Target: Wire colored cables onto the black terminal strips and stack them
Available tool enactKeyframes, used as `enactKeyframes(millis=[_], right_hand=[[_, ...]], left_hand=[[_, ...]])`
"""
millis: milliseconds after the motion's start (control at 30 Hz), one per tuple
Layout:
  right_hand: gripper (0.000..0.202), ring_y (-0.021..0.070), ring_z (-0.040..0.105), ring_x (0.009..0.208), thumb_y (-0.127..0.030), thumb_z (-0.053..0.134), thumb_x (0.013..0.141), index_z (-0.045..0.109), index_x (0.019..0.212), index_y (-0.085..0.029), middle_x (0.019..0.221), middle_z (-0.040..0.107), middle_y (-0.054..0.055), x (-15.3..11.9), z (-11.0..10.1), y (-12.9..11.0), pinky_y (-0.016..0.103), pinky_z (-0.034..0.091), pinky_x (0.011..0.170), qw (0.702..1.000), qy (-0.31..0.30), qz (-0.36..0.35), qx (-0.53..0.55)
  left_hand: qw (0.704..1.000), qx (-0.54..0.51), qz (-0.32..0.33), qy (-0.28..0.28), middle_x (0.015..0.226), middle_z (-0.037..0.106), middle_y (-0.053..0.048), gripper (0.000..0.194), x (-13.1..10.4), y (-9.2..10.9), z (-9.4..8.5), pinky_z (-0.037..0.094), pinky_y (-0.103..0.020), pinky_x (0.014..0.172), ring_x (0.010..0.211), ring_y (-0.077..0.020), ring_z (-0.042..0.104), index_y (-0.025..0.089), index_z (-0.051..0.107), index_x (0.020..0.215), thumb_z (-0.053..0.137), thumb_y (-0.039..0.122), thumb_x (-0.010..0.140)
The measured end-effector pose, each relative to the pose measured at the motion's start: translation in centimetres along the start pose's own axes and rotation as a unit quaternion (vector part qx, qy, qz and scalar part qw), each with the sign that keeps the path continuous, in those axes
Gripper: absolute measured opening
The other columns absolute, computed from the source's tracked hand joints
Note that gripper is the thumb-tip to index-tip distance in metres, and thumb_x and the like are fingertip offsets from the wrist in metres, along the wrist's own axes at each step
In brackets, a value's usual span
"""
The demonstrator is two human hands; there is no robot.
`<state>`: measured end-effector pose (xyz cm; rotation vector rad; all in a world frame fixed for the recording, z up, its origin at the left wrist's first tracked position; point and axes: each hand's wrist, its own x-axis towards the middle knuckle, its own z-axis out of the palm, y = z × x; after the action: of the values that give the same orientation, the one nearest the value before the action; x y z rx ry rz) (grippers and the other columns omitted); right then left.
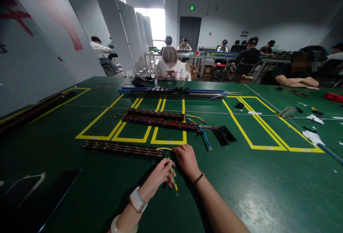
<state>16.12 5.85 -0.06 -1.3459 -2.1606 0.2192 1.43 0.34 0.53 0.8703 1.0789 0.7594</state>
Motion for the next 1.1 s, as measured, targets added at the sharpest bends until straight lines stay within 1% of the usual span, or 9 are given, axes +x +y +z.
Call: enactKeyframes(millis=[233, 367, 433, 567, 733, 800, 900, 1000, 1100], right_hand=[[0.018, 0.0195, 0.055, 0.087, -0.023, 0.050, 0.090, 0.065, 0.100, -0.023, 0.092, 0.064, 0.005, -0.4, -0.1, 0.4, 0.032, 0.040, 0.079, 0.997, 0.007, 0.029, 0.068], [0.019, 0.0192, 0.054, 0.087, -0.022, 0.049, 0.090, 0.065, 0.100, -0.023, 0.092, 0.064, 0.004, -0.3, -0.2, 0.3, 0.032, 0.039, 0.079, 0.996, 0.005, 0.033, 0.081], [0.019, 0.0193, 0.054, 0.087, -0.023, 0.049, 0.090, 0.065, 0.100, -0.022, 0.092, 0.064, 0.005, -0.3, -0.3, 0.3, 0.033, 0.039, 0.080, 0.996, 0.004, 0.033, 0.085], [0.020, 0.0198, 0.055, 0.090, -0.029, 0.049, 0.091, 0.065, 0.102, -0.023, 0.094, 0.064, 0.005, -0.3, -0.6, -0.2, 0.034, 0.039, 0.082, 0.996, -0.002, 0.026, 0.085], [0.033, 0.0223, 0.052, 0.102, -0.039, 0.059, 0.084, 0.060, 0.114, -0.025, 0.107, 0.062, 0.006, -0.3, -0.9, -1.3, 0.037, 0.036, 0.090, 0.996, -0.035, -0.003, 0.078], [0.041, 0.0227, 0.051, 0.104, -0.040, 0.062, 0.081, 0.057, 0.118, -0.024, 0.110, 0.061, 0.007, -0.2, -1.0, -1.5, 0.037, 0.035, 0.092, 0.996, -0.052, -0.003, 0.073], [0.043, 0.0220, 0.053, 0.101, -0.040, 0.065, 0.079, 0.058, 0.117, -0.023, 0.105, 0.064, 0.006, 0.1, -1.2, -1.2, 0.036, 0.036, 0.090, 0.995, -0.076, 0.021, 0.066], [0.037, 0.0213, 0.056, 0.095, -0.040, 0.064, 0.079, 0.063, 0.111, -0.023, 0.099, 0.066, 0.006, 0.3, -1.4, -0.7, 0.035, 0.037, 0.087, 0.991, -0.102, 0.046, 0.076], [0.028, 0.0206, 0.059, 0.089, -0.040, 0.061, 0.082, 0.068, 0.102, -0.022, 0.092, 0.068, 0.005, 0.3, -1.2, -0.4, 0.034, 0.039, 0.085, 0.987, -0.114, 0.059, 0.101]], left_hand=[[1.000, 0.030, 0.000, 0.003, 0.065, 0.057, 0.002, 0.037, -0.5, 0.8, -0.1, 0.038, -0.018, 0.040, 0.042, -0.0065, 0.051, 0.016, 0.047, 0.091, 0.045, 0.052, 0.083], [0.991, 0.126, 0.010, 0.034, 0.060, 0.054, 0.004, 0.035, -0.6, 0.9, -0.4, 0.032, -0.017, 0.038, 0.037, -0.0063, 0.045, 0.018, 0.047, 0.087, 0.040, 0.052, 0.085], [0.974, 0.214, 0.045, 0.065, 0.059, 0.053, 0.003, 0.034, -0.7, 1.0, -0.5, 0.031, -0.018, 0.040, 0.038, -0.0069, 0.045, 0.018, 0.049, 0.081, 0.038, 0.050, 0.088], [0.904, 0.392, 0.117, 0.126, 0.067, 0.059, -0.002, 0.029, -1.3, 1.4, -0.5, 0.031, -0.021, 0.050, 0.054, -0.0117, 0.054, 0.019, 0.052, 0.076, 0.039, 0.040, 0.090], [0.862, 0.473, 0.131, 0.125, 0.071, 0.062, -0.005, 0.025, -1.8, 1.9, -0.1, 0.031, -0.023, 0.056, 0.062, -0.0147, 0.057, 0.018, 0.057, 0.072, 0.043, 0.031, 0.088], [0.869, 0.460, 0.143, 0.112, 0.068, 0.061, -0.004, 0.025, -1.8, 2.0, 0.0, 0.032, -0.024, 0.056, 0.061, -0.0138, 0.056, 0.017, 0.056, 0.066, 0.045, 0.028, 0.086], [0.910, 0.381, 0.141, 0.087, 0.061, 0.057, -0.001, 0.030, -1.7, 1.9, 0.2, 0.033, -0.023, 0.053, 0.054, -0.0114, 0.052, 0.017, 0.053, 0.064, 0.043, 0.034, 0.087], [0.962, 0.253, 0.090, 0.054, 0.056, 0.050, 0.003, 0.034, -1.3, 1.6, 0.2, 0.033, -0.021, 0.045, 0.044, -0.0088, 0.047, 0.017, 0.052, 0.070, 0.038, 0.043, 0.087], [0.991, 0.132, 0.032, 0.018, 0.056, 0.049, 0.005, 0.029, -0.9, 1.4, 0.1, 0.033, -0.019, 0.040, 0.041, -0.0086, 0.049, 0.017, 0.050, 0.077, 0.042, 0.044, 0.084]])
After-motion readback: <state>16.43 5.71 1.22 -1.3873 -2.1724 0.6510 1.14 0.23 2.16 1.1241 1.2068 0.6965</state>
